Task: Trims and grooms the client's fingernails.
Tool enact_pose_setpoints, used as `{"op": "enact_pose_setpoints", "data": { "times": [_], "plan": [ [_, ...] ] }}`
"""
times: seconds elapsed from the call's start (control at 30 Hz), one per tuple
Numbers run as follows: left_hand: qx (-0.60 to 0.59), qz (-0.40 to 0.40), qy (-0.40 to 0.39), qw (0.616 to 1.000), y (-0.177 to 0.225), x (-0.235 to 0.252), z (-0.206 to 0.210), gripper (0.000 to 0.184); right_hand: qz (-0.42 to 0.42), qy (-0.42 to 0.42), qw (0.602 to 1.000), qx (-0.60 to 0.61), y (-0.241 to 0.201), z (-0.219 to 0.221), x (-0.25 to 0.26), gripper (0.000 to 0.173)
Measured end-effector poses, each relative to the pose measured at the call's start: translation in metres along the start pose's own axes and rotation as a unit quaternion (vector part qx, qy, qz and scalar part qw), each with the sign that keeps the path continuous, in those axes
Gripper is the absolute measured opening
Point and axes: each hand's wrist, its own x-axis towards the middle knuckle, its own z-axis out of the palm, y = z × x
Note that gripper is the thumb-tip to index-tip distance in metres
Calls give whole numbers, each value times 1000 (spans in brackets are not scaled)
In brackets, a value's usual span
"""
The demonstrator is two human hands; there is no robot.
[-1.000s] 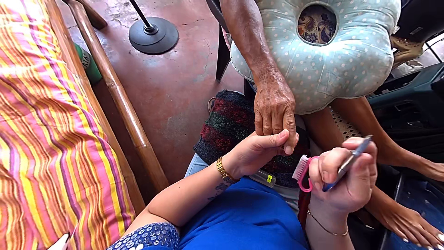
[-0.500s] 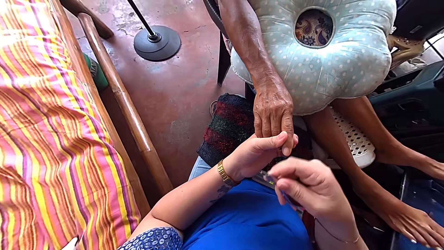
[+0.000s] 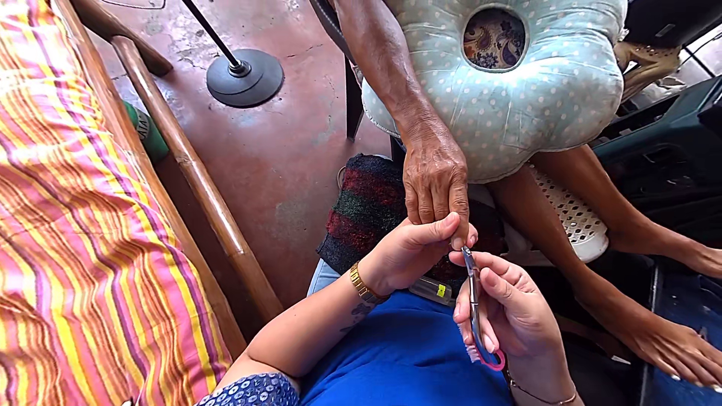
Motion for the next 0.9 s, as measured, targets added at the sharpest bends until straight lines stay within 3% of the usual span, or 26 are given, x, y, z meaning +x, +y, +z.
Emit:
{"op": "enact_pose_setpoints", "data": {
  "times": [0.9],
  "plan": [
    [-18,-1,3,1000,-1,2,0,9,11,51,995,82,6,0,2,31]
  ]
}}
